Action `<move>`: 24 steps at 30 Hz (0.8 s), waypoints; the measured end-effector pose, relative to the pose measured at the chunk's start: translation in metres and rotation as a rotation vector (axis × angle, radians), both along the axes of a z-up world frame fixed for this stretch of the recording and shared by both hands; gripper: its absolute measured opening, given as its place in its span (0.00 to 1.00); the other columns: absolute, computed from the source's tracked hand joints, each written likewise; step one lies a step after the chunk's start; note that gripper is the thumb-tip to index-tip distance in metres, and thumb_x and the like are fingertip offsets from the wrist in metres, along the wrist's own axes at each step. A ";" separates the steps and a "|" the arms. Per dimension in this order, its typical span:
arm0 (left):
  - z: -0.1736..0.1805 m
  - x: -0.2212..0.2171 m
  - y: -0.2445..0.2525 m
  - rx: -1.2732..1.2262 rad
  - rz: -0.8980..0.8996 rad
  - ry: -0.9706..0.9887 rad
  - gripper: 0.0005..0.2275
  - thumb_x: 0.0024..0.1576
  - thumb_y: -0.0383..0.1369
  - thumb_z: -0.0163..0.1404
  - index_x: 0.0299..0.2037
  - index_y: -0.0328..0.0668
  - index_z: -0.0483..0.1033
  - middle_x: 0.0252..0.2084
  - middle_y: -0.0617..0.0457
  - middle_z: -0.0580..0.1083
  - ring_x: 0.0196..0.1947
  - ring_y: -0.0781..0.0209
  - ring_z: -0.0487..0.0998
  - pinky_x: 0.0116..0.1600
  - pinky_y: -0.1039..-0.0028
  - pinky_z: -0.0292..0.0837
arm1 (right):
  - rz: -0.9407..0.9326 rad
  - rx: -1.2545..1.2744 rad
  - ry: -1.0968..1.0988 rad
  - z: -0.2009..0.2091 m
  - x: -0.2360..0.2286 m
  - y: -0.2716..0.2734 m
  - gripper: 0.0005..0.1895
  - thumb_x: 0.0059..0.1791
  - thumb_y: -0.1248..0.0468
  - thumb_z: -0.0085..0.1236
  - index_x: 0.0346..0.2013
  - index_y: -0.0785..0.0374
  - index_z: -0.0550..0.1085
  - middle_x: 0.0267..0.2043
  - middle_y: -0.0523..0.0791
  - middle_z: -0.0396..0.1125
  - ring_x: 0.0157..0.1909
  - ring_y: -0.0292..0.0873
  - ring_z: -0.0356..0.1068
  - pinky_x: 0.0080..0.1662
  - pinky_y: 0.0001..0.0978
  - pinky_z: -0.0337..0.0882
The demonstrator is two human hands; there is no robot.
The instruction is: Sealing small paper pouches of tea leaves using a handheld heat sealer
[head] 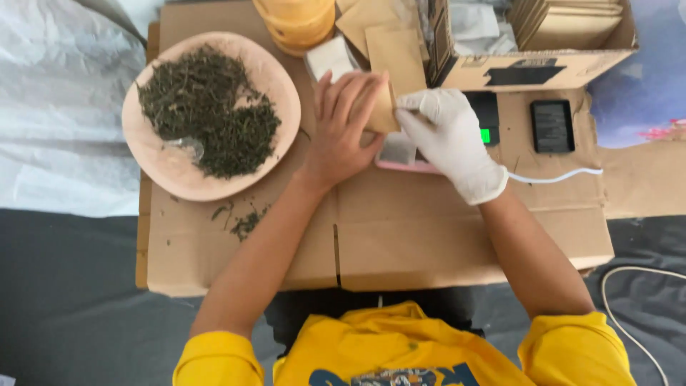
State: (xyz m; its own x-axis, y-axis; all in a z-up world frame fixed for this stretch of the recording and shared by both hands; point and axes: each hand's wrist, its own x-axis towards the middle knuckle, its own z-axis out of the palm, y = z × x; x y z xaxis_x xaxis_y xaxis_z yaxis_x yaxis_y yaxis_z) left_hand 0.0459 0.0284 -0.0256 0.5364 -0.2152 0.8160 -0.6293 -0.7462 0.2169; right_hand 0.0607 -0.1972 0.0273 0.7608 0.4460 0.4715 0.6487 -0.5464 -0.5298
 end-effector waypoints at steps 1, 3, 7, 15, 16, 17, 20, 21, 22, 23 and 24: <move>0.003 -0.010 -0.001 -0.006 0.004 0.010 0.42 0.54 0.34 0.75 0.80 0.42 0.68 0.78 0.41 0.66 0.80 0.37 0.63 0.86 0.38 0.43 | 0.004 -0.006 0.010 0.005 -0.007 0.004 0.06 0.58 0.64 0.70 0.50 0.55 0.82 0.47 0.44 0.80 0.55 0.53 0.80 0.55 0.47 0.75; 0.018 -0.008 0.002 -0.026 -0.005 -0.008 0.44 0.52 0.32 0.78 0.80 0.40 0.67 0.79 0.42 0.66 0.79 0.38 0.65 0.86 0.41 0.46 | -0.085 0.160 0.278 0.023 -0.003 0.016 0.06 0.58 0.63 0.71 0.51 0.51 0.87 0.48 0.47 0.82 0.57 0.54 0.81 0.54 0.49 0.79; 0.024 -0.008 0.007 -0.082 -0.024 -0.001 0.45 0.51 0.30 0.78 0.80 0.39 0.66 0.78 0.41 0.67 0.79 0.38 0.65 0.87 0.40 0.44 | -0.162 0.270 0.401 0.008 0.003 0.029 0.08 0.57 0.60 0.73 0.51 0.51 0.86 0.50 0.50 0.81 0.58 0.59 0.80 0.56 0.50 0.79; 0.021 -0.015 0.000 -0.094 -0.065 0.143 0.46 0.53 0.33 0.76 0.83 0.47 0.63 0.77 0.47 0.68 0.81 0.46 0.65 0.90 0.45 0.40 | -0.167 0.493 0.563 -0.013 -0.015 0.022 0.04 0.58 0.63 0.71 0.47 0.57 0.85 0.40 0.43 0.78 0.43 0.37 0.80 0.35 0.28 0.77; 0.022 -0.013 0.000 -0.091 -0.067 0.140 0.46 0.53 0.33 0.76 0.83 0.47 0.63 0.77 0.47 0.68 0.81 0.46 0.65 0.90 0.45 0.40 | -0.167 0.497 0.559 -0.009 -0.016 0.023 0.04 0.58 0.63 0.71 0.47 0.57 0.85 0.40 0.43 0.78 0.43 0.37 0.80 0.35 0.28 0.77; 0.023 -0.012 -0.001 -0.113 -0.068 0.144 0.45 0.55 0.34 0.76 0.83 0.46 0.63 0.76 0.46 0.68 0.80 0.46 0.65 0.90 0.45 0.39 | -0.194 0.514 0.559 -0.005 -0.018 0.024 0.04 0.58 0.64 0.72 0.47 0.58 0.85 0.40 0.44 0.78 0.43 0.37 0.80 0.33 0.27 0.76; 0.023 -0.016 0.001 -0.120 -0.051 0.150 0.44 0.56 0.37 0.76 0.81 0.45 0.64 0.74 0.44 0.69 0.79 0.46 0.66 0.90 0.45 0.39 | -0.232 0.540 0.582 0.003 -0.029 0.028 0.04 0.58 0.65 0.71 0.48 0.59 0.85 0.41 0.46 0.79 0.43 0.35 0.78 0.35 0.29 0.79; 0.024 -0.015 0.002 -0.107 -0.037 0.129 0.43 0.55 0.37 0.76 0.80 0.45 0.65 0.73 0.44 0.70 0.78 0.45 0.67 0.90 0.44 0.40 | -0.240 0.546 0.585 0.006 -0.030 0.030 0.03 0.59 0.65 0.70 0.48 0.59 0.85 0.43 0.47 0.79 0.43 0.33 0.76 0.40 0.32 0.82; 0.024 -0.015 0.003 -0.106 -0.038 0.133 0.43 0.55 0.37 0.76 0.80 0.45 0.65 0.73 0.44 0.70 0.78 0.45 0.67 0.90 0.44 0.40 | -0.241 0.548 0.588 0.005 -0.029 0.031 0.03 0.59 0.65 0.70 0.48 0.59 0.85 0.43 0.47 0.79 0.43 0.33 0.76 0.40 0.32 0.82; 0.024 -0.015 0.003 -0.107 -0.044 0.129 0.43 0.55 0.38 0.77 0.80 0.45 0.66 0.73 0.44 0.70 0.78 0.45 0.67 0.90 0.44 0.40 | -0.233 0.559 0.588 0.004 -0.029 0.032 0.04 0.59 0.66 0.70 0.48 0.61 0.84 0.42 0.47 0.78 0.45 0.33 0.75 0.41 0.34 0.82; 0.024 -0.015 0.002 -0.112 -0.052 0.127 0.43 0.55 0.38 0.77 0.80 0.46 0.66 0.73 0.44 0.70 0.78 0.45 0.68 0.89 0.43 0.40 | -0.227 0.565 0.587 0.003 -0.030 0.031 0.05 0.59 0.66 0.70 0.49 0.63 0.83 0.41 0.47 0.77 0.46 0.33 0.74 0.42 0.36 0.82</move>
